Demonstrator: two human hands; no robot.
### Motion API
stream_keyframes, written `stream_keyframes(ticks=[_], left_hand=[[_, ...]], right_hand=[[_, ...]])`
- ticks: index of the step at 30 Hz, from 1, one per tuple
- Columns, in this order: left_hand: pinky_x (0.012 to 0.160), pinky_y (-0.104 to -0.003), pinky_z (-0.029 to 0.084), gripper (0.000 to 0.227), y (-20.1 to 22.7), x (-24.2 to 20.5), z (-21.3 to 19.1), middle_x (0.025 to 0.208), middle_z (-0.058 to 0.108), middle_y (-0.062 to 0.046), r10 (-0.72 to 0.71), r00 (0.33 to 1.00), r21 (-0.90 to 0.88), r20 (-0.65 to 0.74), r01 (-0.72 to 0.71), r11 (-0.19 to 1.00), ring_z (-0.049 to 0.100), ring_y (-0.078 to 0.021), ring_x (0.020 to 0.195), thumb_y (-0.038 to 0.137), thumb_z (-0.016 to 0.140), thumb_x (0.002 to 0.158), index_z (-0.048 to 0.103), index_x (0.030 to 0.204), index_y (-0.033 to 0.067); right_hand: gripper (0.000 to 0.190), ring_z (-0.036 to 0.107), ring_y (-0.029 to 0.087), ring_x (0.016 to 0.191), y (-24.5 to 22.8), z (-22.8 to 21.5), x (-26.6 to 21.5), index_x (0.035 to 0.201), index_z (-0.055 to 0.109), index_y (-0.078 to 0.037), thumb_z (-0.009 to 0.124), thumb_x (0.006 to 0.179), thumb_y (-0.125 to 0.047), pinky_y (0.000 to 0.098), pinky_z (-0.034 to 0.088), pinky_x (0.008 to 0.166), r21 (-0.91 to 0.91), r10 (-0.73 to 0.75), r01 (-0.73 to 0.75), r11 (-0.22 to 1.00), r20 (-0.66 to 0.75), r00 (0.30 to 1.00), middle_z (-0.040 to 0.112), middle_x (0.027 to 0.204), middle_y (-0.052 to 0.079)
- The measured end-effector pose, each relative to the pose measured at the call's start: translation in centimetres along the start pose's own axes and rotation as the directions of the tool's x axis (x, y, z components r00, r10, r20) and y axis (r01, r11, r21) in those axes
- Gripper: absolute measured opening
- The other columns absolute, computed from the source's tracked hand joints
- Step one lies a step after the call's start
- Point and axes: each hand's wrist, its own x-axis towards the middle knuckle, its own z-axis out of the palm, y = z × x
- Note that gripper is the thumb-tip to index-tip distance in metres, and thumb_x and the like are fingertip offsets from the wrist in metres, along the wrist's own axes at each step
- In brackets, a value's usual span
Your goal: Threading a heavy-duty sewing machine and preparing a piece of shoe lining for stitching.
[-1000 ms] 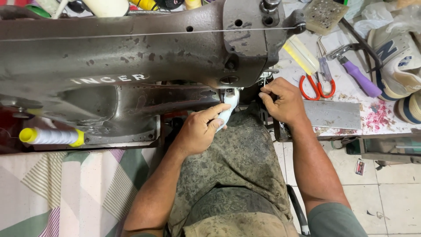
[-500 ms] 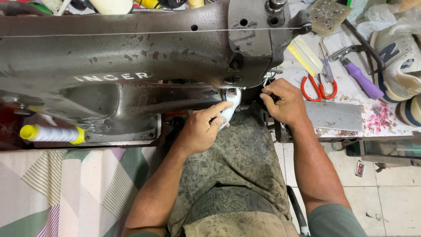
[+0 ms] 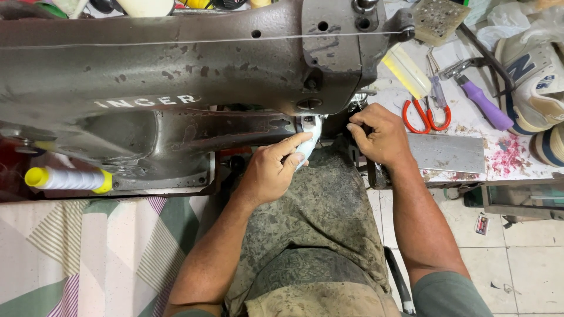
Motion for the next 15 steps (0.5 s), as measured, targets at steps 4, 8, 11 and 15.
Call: stream_keyframes(ticks=[4, 8, 11, 15], left_hand=[[0.078, -0.044, 0.062, 0.037, 0.22, 0.17, 0.16, 0.086, 0.081, -0.009, -0.001, 1.0, 0.012, -0.025, 0.001, 1.0, 0.078, -0.0315, 0.088, 0.015, 0.061, 0.1, 0.067, 0.137, 0.0133], [0.077, -0.042, 0.062, 0.036, -0.22, 0.3, 0.24, 0.085, 0.081, -0.009, -0.001, 0.999, 0.026, -0.043, 0.002, 1.0, 0.078, -0.0296, 0.087, 0.017, 0.061, 0.101, 0.069, 0.135, 0.0147], [0.076, -0.04, 0.063, 0.034, -0.46, 0.47, 0.21, 0.084, 0.08, -0.008, 0.006, 0.997, 0.051, -0.071, -0.002, 0.999, 0.079, -0.0261, 0.087, 0.017, 0.06, 0.101, 0.071, 0.133, 0.0168], [0.074, -0.042, 0.063, 0.032, 0.25, 0.61, 0.04, 0.081, 0.079, -0.01, 0.026, 0.994, 0.083, -0.107, -0.017, 0.996, 0.079, -0.0284, 0.083, 0.017, 0.06, 0.101, 0.072, 0.13, 0.0147]], right_hand=[[0.008, 0.068, 0.033, 0.073, -0.01, -0.19, -0.04, 0.091, 0.076, -0.007, 0.083, 0.088, -0.004, 0.0413, 0.053, 0.062, 0.011, 0.003, -0.003, 1.0, 0.0, 1.0, 0.066, 0.08, 0.01], [0.008, 0.068, 0.033, 0.073, 0.13, -0.21, -0.1, 0.091, 0.076, -0.008, 0.083, 0.088, -0.005, 0.0414, 0.053, 0.062, 0.018, 0.001, -0.001, 1.0, 0.0, 1.0, 0.066, 0.079, 0.01], [0.009, 0.068, 0.033, 0.074, 0.34, -0.21, -0.12, 0.091, 0.076, -0.007, 0.083, 0.087, -0.005, 0.0415, 0.053, 0.062, 0.021, -0.009, 0.009, 1.0, -0.003, 1.0, 0.066, 0.08, 0.01], [0.009, 0.068, 0.033, 0.073, 0.1, -0.25, -0.09, 0.091, 0.076, -0.007, 0.083, 0.087, -0.004, 0.0416, 0.054, 0.062, 0.012, -0.003, 0.003, 1.0, 0.005, 1.0, 0.065, 0.079, 0.01]])
